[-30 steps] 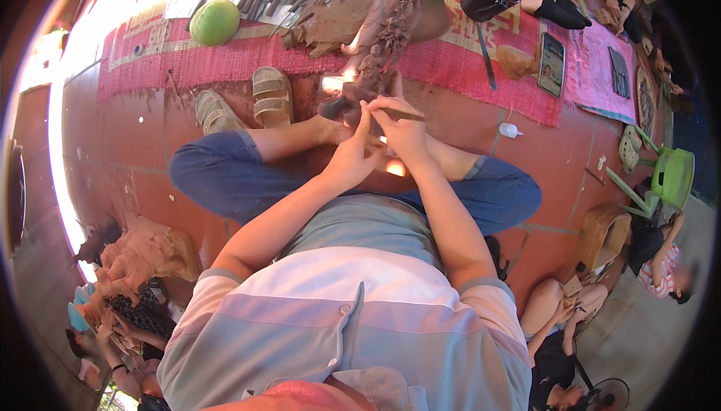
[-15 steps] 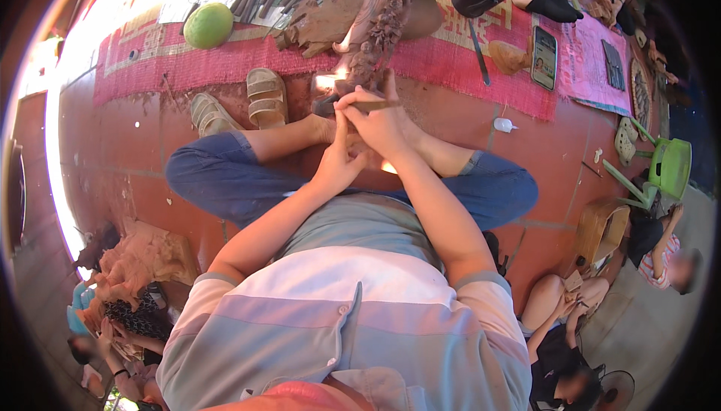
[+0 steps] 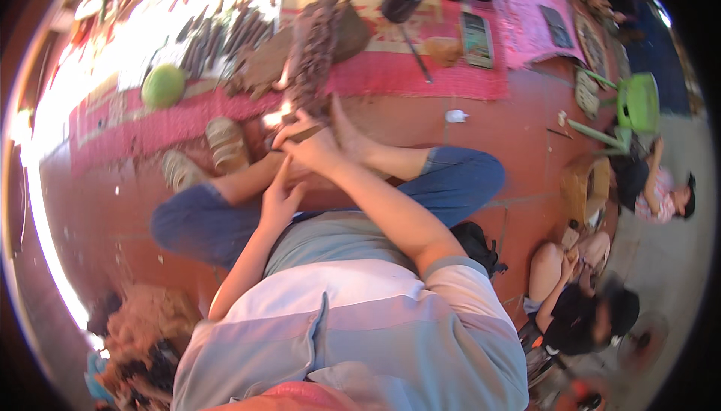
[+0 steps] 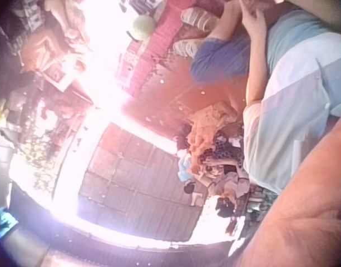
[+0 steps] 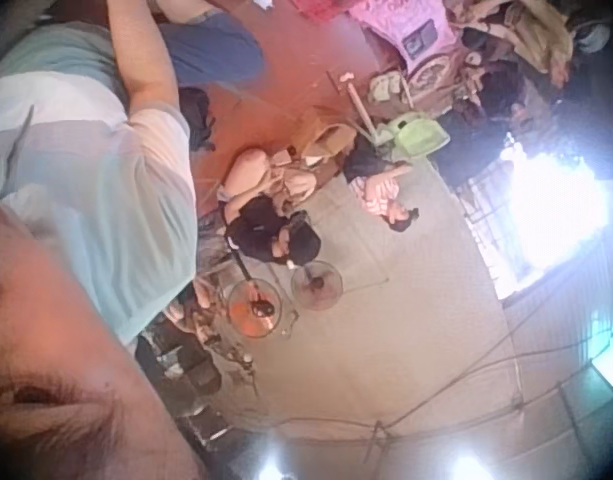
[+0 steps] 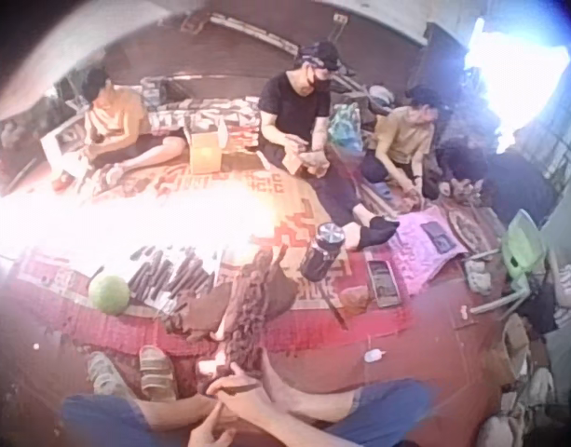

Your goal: The person sits on the floor and carves a piece of wood using a small knife. They hold the wood in their left hand and use the knife in their right hand to shape the object, occasionally rotating it to access different sides.

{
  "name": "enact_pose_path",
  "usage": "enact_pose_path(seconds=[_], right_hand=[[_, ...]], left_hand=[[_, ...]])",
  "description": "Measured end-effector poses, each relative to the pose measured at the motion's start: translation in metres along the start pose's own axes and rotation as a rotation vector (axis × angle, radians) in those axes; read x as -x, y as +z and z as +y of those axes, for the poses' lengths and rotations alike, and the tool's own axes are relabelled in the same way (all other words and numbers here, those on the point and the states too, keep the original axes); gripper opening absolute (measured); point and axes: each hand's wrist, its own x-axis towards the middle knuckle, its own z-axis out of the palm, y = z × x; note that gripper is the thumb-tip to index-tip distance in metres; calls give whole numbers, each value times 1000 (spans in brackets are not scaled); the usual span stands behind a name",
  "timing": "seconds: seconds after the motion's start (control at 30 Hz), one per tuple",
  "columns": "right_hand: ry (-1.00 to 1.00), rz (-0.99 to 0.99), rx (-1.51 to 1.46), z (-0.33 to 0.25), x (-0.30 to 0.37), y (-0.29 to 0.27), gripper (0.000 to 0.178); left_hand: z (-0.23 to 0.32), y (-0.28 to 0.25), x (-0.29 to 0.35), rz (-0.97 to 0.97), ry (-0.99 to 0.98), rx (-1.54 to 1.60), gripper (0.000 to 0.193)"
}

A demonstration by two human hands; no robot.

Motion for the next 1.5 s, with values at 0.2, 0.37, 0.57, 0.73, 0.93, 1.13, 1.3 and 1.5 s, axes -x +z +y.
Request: enact_pose_path(seconds=[0.2,0.37,0.57,0.73,0.93,1.13,1.3,1.5], right_hand=[[130,97,-387,6,-13,-20,6],[14,206,-193,6,-4,39,3],[129,162,-214,4,-15,12,5],[154,214,-312,19,-23,20,5],[77,201,-324,-3,-14,11,7],[213,190,-457,9,-26,4,6],[-20,300,-295,8,-18,30,7],[-13,350,-283,12,-21,28,6]], left_hand=[[-12,-55,-14,269,88,-372,43],[-18,-51,-44,199,-228,479,61],[-11,-42,-50,183,-310,970,54],[-10,-50,-56,382,-496,1257,42],[-10,-56,-62,293,-498,1310,43],[2,-53,-65,372,-579,1211,46],[1,-51,-67,383,-563,1158,49],[3,-52,-72,396,-615,1189,51]])
